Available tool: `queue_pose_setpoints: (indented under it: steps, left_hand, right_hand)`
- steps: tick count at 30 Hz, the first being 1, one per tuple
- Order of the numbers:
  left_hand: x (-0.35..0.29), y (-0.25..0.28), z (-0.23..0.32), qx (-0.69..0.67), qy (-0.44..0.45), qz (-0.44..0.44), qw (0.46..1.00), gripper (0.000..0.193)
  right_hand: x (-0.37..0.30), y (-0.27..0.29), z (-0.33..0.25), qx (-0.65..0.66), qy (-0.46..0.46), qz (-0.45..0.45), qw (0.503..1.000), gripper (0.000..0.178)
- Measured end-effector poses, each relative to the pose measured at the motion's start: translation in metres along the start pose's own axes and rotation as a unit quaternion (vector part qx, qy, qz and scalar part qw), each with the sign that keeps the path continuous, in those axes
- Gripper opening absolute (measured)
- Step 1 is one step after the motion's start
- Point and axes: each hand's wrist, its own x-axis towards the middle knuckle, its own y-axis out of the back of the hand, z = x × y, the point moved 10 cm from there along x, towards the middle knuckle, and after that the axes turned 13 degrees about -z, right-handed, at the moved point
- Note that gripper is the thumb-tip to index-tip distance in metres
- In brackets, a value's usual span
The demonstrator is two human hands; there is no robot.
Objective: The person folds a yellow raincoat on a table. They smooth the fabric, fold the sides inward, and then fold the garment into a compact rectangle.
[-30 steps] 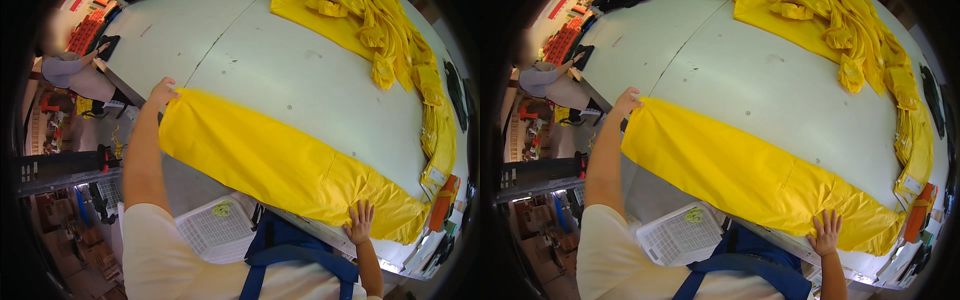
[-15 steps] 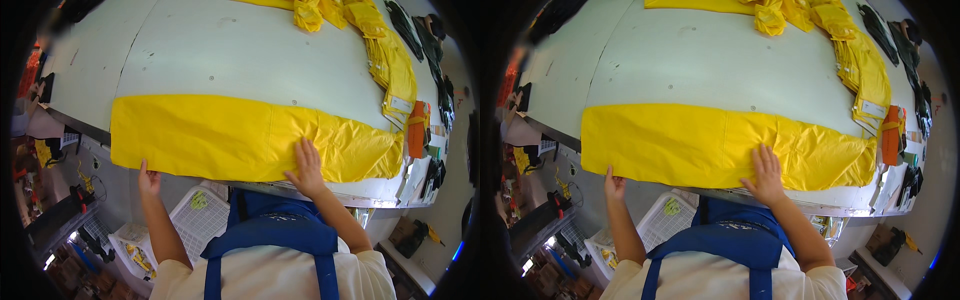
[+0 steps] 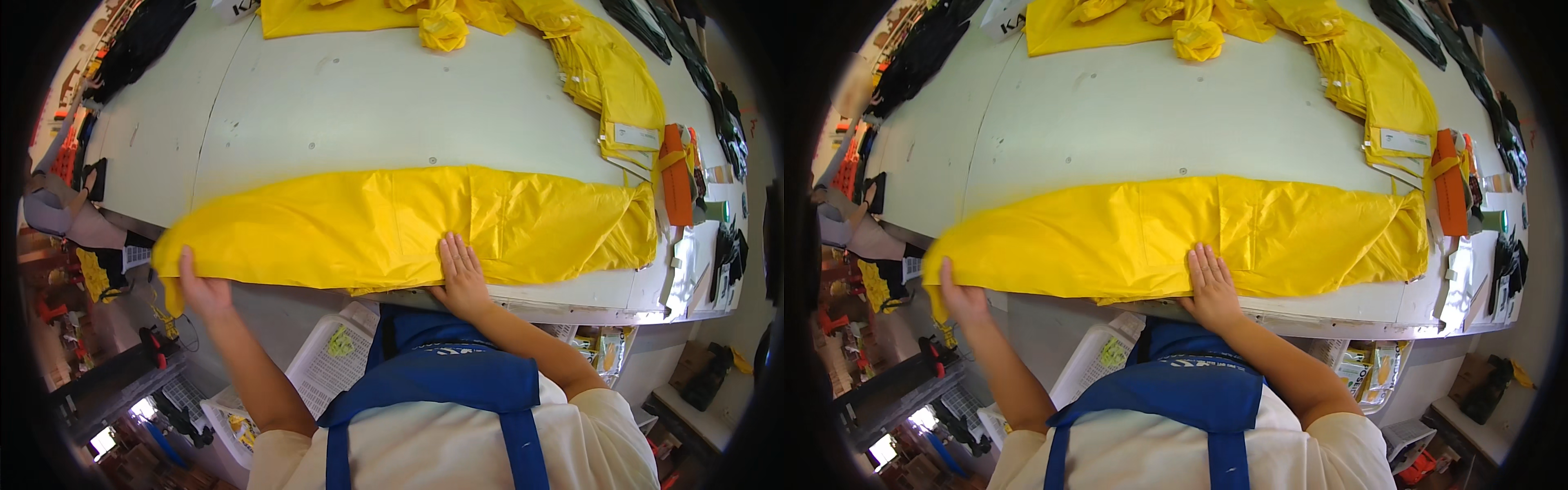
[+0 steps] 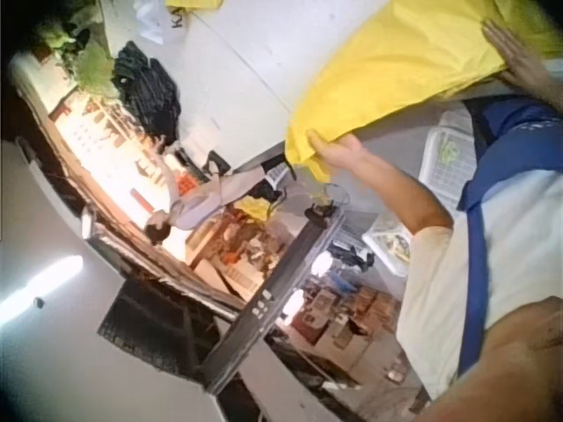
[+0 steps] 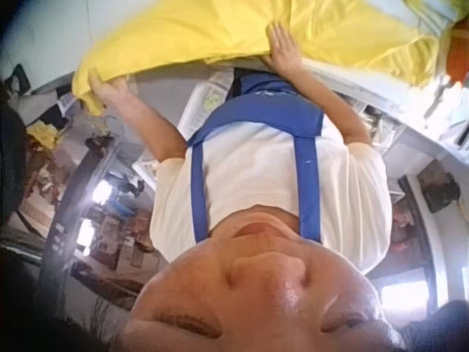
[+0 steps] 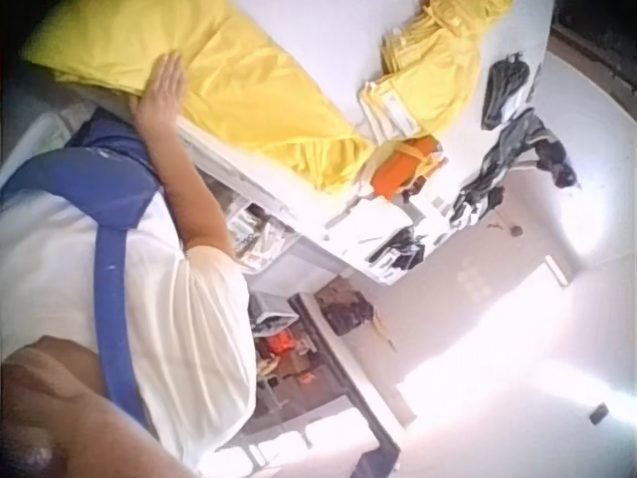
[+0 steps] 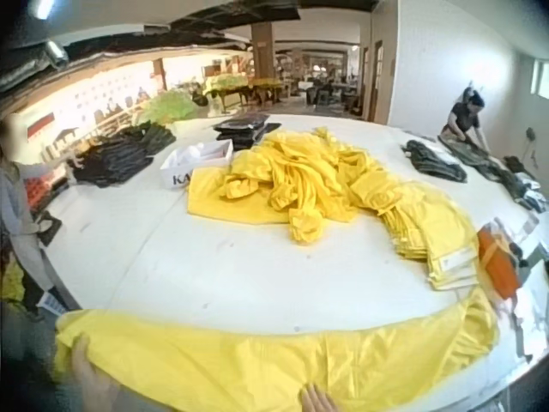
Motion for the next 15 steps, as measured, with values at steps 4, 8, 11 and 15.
queue_pose_setpoints:
  steps: [4,8,11,15]
  left_hand:
    - [-0.046,-0.274,0.047,-0.054,-0.083,-0.261,0.960,0.039]
    - [-0.190,-0.527,-0.025,0.092,-0.142,-0.566,0.807,0.029]
    - [-0.317,-0.625,-0.148,0.241,-0.158,-0.691,0.663,0.026]
    - [-0.401,-0.607,-0.364,0.465,-0.081,-0.732,0.492,0.032]
  right_hand:
    - [-0.006,-0.002,0.012,0.025,0.041,0.048,0.998,0.077]
    - [-0.001,-0.029,0.021,0.207,0.087,-0.055,0.973,0.047]
    - [-0.005,-0.054,0.032,0.273,0.085,-0.093,0.954,0.042]
    - [-0.026,-0.029,0.013,0.255,0.124,-0.072,0.956,0.042]
